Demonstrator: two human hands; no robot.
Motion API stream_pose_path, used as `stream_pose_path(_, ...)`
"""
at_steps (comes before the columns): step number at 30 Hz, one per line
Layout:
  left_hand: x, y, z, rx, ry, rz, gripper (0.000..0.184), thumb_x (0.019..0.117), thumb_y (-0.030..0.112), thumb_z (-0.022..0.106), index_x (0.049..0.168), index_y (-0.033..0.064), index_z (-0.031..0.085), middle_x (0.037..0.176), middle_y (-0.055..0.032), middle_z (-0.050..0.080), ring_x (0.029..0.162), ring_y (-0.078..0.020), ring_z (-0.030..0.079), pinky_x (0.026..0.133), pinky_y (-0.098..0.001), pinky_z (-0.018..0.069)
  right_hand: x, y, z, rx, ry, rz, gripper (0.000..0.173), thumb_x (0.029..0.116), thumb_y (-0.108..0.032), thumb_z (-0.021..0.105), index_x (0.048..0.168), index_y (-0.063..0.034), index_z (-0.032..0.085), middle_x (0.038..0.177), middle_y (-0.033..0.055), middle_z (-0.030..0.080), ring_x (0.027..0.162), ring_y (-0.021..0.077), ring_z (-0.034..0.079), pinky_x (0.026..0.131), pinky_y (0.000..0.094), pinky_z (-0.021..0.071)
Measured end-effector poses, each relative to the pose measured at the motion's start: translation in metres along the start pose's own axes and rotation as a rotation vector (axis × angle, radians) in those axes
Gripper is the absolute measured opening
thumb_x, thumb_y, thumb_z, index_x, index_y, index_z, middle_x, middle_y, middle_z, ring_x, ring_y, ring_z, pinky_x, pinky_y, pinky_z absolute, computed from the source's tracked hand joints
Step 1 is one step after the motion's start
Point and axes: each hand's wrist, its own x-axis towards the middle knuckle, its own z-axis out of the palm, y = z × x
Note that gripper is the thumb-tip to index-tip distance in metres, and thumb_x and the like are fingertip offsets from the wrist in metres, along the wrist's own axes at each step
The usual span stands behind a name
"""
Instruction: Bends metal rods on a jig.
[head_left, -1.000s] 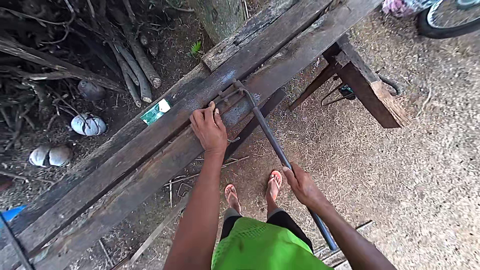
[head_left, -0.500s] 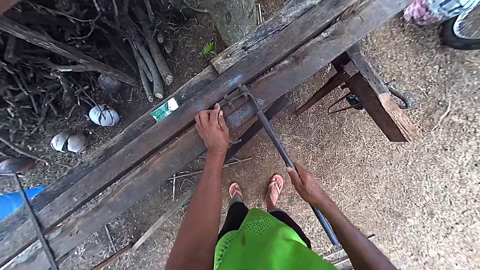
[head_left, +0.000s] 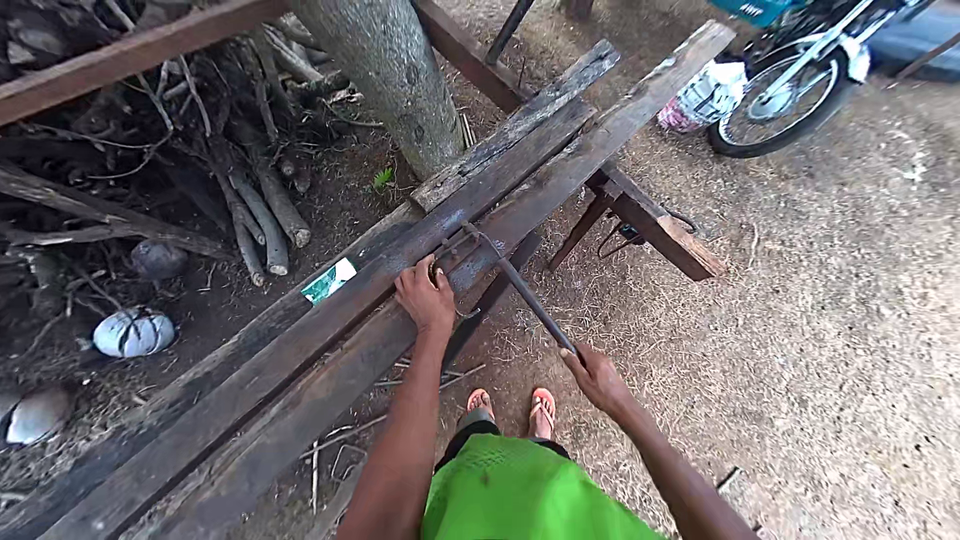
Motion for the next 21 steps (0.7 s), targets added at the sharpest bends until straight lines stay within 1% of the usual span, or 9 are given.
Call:
stream_pose_path(2,0.005,0.004,-0.012,-0.119,-0.112,-0.049,0.037,0.1008,0.018,0.06,0.138,0.0136,0.063,0.13,-0.0224,0.063,0.125,-0.0434,0.055,0.102,-0.0663,0.0411,-0.009,-0.009,-0.009,-0.018,0.044,-0.009,0.052,0.1073,-0.051,0.041,0.115,-0.0045,0.063,0.074,0.0094,0.059,0.065,0.0241,0.06,0.065,0.0463,0.0519)
stream_pose_path(4,0.01,0.009,-0.027,-0.258,-0.215,-0.032,0.037,0.1013,0.019,0.062,0.137,0.0098,0.063,0.129,-0.0215,0.064,0.121,-0.0388,0.06,0.103,-0.0609,0.0463,-0.014,-0.018,-0.02,-0.02,0.1,-0.059,0.052,0.1067,-0.051,0.042,0.113,-0.004,0.063,0.07,0.007,0.057,0.061,0.0204,0.057,0.061,0.0427,0.0507)
stream_pose_path(6,0.012,0.006,-0.043,-0.385,-0.3,0.05,0.032,0.1029,0.023,0.062,0.13,0.0072,0.066,0.124,-0.0177,0.067,0.113,-0.0311,0.066,0.099,-0.0544,0.0516,-0.02,-0.031,-0.036,-0.06,0.123,-0.106,0.052,0.1059,-0.051,0.042,0.113,-0.0038,0.064,0.069,0.0059,0.056,0.06,0.0186,0.057,0.059,0.041,0.0503)
stream_pose_path(8,0.007,0.001,-0.059,-0.461,-0.372,0.16,0.027,0.1045,0.023,0.061,0.124,0.0055,0.068,0.12,-0.0145,0.068,0.106,-0.0259,0.068,0.095,-0.0501,0.0549,-0.024,-0.048,-0.061,-0.162,0.122,-0.14,0.054,0.1062,-0.05,0.043,0.114,-0.001,0.064,0.071,0.0112,0.06,0.062,0.0247,0.06,0.061,0.047,0.0519)
stream_pose_path(10,-0.004,-0.004,-0.074,-0.467,-0.413,0.194,0.025,0.1054,0.021,0.059,0.122,0.0046,0.067,0.116,-0.0135,0.068,0.099,-0.0235,0.068,0.09,-0.0479,0.0567,-0.024,-0.065,-0.09,-0.297,0.131,-0.183,0.056,0.106,-0.051,0.045,0.113,0.0005,0.064,0.071,0.0148,0.061,0.063,0.0301,0.062,0.06,0.0523,0.0517)
stream_pose_path(12,-0.019,-0.012,-0.083,-0.475,-0.397,0.112,0.024,0.1055,0.021,0.059,0.121,0.0039,0.066,0.108,-0.0129,0.069,0.084,-0.0218,0.068,0.076,-0.0446,0.0592,-0.017,-0.08,-0.123,-0.48,0.144,-0.26,0.054,0.1054,-0.05,0.048,0.11,0.0002,0.066,0.071,0.0184,0.063,0.064,0.0377,0.065,0.061,0.0596,0.0521)
stream_pose_path(14,-0.035,-0.026,-0.085,-0.519,-0.359,-0.041,0.023,0.1049,0.021,0.059,0.12,0.0043,0.066,0.099,-0.0109,0.07,0.074,-0.0188,0.069,0.069,-0.0398,0.0608,-0.004,-0.093,-0.156,-0.699,0.161,-0.335,0.045,0.1046,-0.047,0.053,0.109,-0.0045,0.067,0.073,0.0188,0.066,0.065,0.0419,0.067,0.059,0.0636,0.052)
stream_pose_path(17,-0.059,-0.05,-0.082,-0.652,-0.298,-0.291,0.021,0.1044,0.016,0.059,0.118,0.0008,0.064,0.093,-0.0101,0.069,0.07,-0.0157,0.07,0.067,-0.0335,0.0626,0.031,-0.098,-0.199,-0.921,0.233,-0.455,0.036,0.1023,-0.043,0.061,0.111,-0.0081,0.068,0.088,0.0184,0.07,0.072,0.0439,0.069,0.058,0.0656,0.0514)
stream_pose_path(21,-0.08,-0.048,-0.067,-0.823,-0.217,-0.462,0.02,0.1037,0.01,0.06,0.119,-0.0031,0.059,0.093,-0.0122,0.069,0.07,-0.0176,0.071,0.067,-0.0332,0.0639,0.096,-0.106,-0.251,-0.974,0.229,-0.672,0.04,0.1034,-0.039,0.057,0.112,-0.0012,0.066,0.101,0.0264,0.069,0.088,0.0512,0.069,0.073,0.0707,0.0502)
